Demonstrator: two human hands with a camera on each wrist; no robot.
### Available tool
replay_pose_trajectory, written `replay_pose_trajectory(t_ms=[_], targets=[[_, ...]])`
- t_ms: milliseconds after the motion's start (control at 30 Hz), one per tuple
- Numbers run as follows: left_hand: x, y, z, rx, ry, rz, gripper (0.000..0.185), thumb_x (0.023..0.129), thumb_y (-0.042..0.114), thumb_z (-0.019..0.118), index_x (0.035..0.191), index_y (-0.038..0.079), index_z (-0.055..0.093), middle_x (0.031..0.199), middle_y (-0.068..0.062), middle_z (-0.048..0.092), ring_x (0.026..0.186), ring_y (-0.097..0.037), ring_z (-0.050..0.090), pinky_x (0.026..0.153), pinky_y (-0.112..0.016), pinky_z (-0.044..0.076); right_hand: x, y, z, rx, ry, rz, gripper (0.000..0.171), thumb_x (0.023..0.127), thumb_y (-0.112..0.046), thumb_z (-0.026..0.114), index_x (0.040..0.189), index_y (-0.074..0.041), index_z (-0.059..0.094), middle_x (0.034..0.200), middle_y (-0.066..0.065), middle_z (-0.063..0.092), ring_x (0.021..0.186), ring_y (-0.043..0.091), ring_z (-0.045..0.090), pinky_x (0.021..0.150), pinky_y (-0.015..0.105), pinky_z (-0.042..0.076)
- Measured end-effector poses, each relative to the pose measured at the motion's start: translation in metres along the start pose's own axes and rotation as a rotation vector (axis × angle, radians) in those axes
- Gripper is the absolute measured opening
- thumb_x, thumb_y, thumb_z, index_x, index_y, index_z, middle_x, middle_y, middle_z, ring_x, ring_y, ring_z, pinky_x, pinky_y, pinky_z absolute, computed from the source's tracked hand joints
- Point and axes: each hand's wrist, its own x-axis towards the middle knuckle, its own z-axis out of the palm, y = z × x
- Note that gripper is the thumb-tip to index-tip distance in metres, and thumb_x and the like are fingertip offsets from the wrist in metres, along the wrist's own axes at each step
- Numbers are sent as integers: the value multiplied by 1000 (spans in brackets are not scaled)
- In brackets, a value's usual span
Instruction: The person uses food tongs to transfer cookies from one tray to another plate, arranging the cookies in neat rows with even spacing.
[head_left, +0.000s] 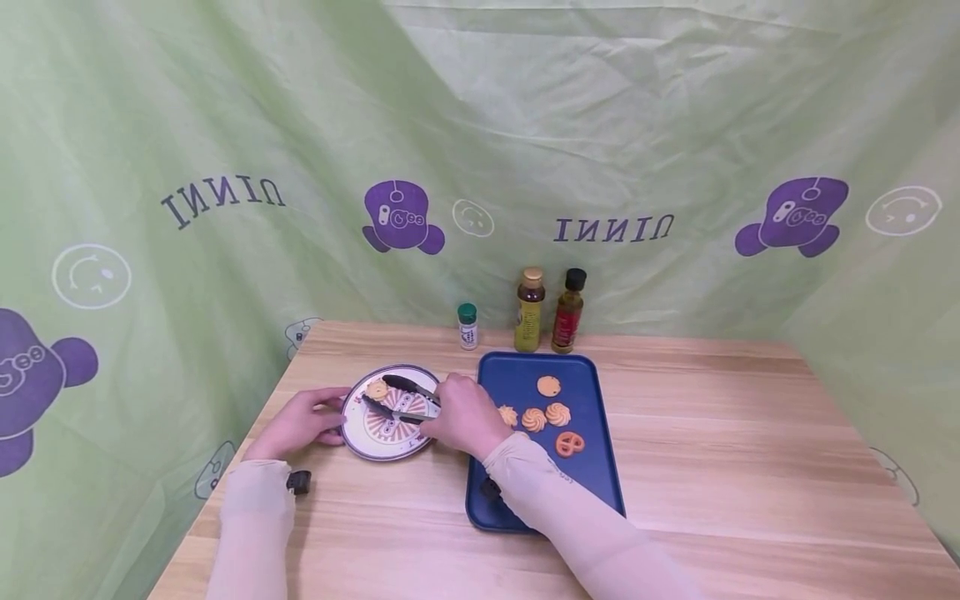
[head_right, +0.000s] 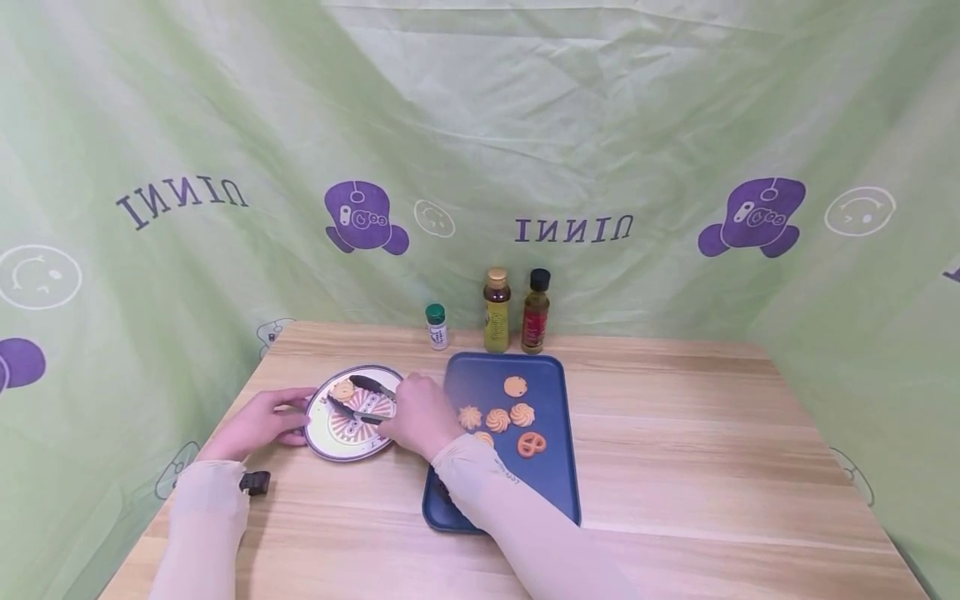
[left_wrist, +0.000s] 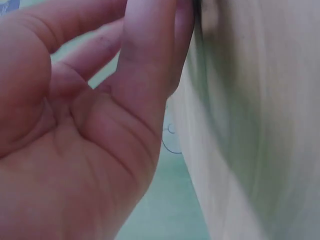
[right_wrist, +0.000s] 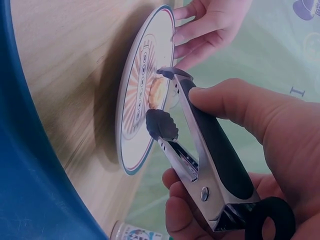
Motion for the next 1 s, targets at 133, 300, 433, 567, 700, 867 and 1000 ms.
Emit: replay_pose_trajectory(t_ms=[133,300,433,567,700,867,1000], targets=[[-1,-5,-5,-28,-39,22,67,106,-3,68,165,-15,38,151,-43,52,90,-17,81,84,-34,76,-1,0,-1,-1,-6,0,43,87,-35,96,108,-1,82,99,4,66,81,18,56,66,27,46],[-2,-9,-9,-49,-63,40,68,107,-1,68,166,-15,38,156,-44,48,98,-17,81,90,-34,75,-2,1,-3,7,-13,-4,45,87,-37,95,111,-1,82,100,5,66,81,19,57,67,27,48],[-4,-9,-9,-70,-70,38,68,107,-1,68,166,-15,37,157,-45,47,101,-19,81,92,-35,75,-6,5,-6,55,-18,5,48,86,-35,95,115,0,82,102,7,67,84,21,59,69,30,51],[-4,-9,-9,-90,-73,28,68,107,-2,68,166,-15,37,157,-44,47,102,-20,81,93,-35,75,-12,19,-14,100,-3,25,50,85,-32,95,120,1,82,104,9,68,87,24,59,70,32,51],[-3,-9,-9,-92,-63,13,68,106,-3,68,166,-14,38,154,-42,50,102,-20,80,93,-35,75,-23,40,-24,121,28,44,53,85,-34,95,124,-1,81,102,8,66,87,24,58,67,31,50],[-2,-9,-9,-103,-52,-10,68,105,-4,69,167,-12,39,148,-38,55,101,-20,80,93,-36,75,-50,71,-40,129,65,85,55,85,-36,95,126,-2,81,101,7,68,85,21,60,66,30,54],[-3,-12,-9,-109,-42,-13,69,105,-4,70,167,-11,40,145,-36,57,101,-20,79,93,-36,75,-75,97,-56,78,99,101,58,84,-35,94,129,0,80,105,9,71,89,23,62,71,35,58]])
